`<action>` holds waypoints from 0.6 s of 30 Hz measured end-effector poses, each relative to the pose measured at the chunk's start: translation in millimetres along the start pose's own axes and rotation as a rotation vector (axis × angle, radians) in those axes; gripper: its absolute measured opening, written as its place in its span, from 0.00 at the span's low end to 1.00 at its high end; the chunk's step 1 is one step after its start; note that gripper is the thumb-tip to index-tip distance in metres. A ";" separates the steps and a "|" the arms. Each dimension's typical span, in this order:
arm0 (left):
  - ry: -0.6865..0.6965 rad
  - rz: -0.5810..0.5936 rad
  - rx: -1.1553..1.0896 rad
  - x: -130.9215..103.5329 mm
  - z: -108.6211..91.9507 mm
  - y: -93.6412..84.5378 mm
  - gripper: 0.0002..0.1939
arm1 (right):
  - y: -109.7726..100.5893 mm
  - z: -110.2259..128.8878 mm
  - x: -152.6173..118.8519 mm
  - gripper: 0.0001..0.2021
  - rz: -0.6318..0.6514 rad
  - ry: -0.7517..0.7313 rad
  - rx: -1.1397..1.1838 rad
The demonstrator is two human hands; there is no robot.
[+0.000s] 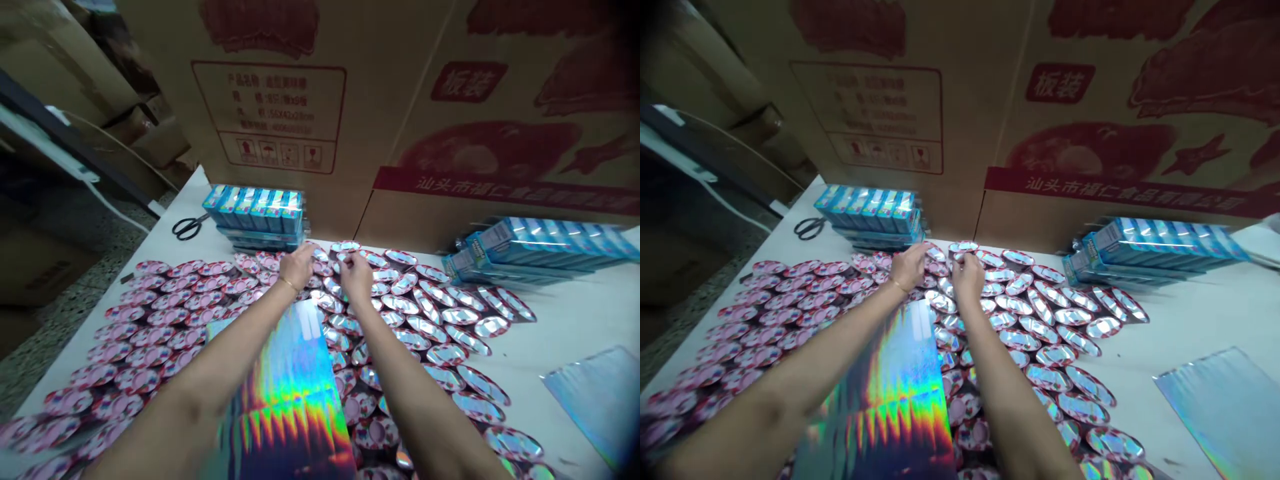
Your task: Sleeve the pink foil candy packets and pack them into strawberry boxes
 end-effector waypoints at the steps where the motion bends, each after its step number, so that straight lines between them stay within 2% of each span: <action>1: 0.034 0.000 -0.008 -20.4 5.4 -8.7 0.18 | -3.1 2.5 -10.8 0.07 0.034 -0.105 0.040; 4: -0.011 0.053 0.055 -84.6 32.8 -26.2 0.17 | 0.4 25.9 -45.2 0.10 0.183 -0.410 0.063; 6: -0.069 0.098 0.081 -118.4 49.1 -26.1 0.18 | 14.2 48.0 -64.2 0.12 0.293 -0.559 -0.053; 8: -0.101 0.101 0.068 -138.6 57.5 -19.6 0.18 | 33.5 65.2 -78.2 0.13 0.402 -0.656 -0.229; 10: -0.111 0.075 0.040 -146.6 59.1 -12.0 0.18 | 50.0 72.4 -87.9 0.14 0.470 -0.713 -0.372; 13: -0.113 0.057 -0.002 -147.2 57.9 -4.6 0.17 | 62.3 69.2 -99.9 0.16 0.493 -0.778 -0.466; 16: -0.119 0.062 -0.035 -146.5 59.7 -3.1 0.17 | 63.3 65.1 -112.3 0.16 0.505 -0.841 -0.495; 18: -0.115 0.049 -0.050 -147.3 62.0 -3.7 0.17 | 56.3 69.0 -117.8 0.12 0.518 -0.836 -0.469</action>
Point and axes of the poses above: each hand's wrist, its own x-axis towards the middle knuckle, its own y-axis out of the palm, z = x × y, the point moved 6 cm from there along x, towards the middle knuckle, and after that the axes turned 5 degrees about z, right-handed, at the moved point
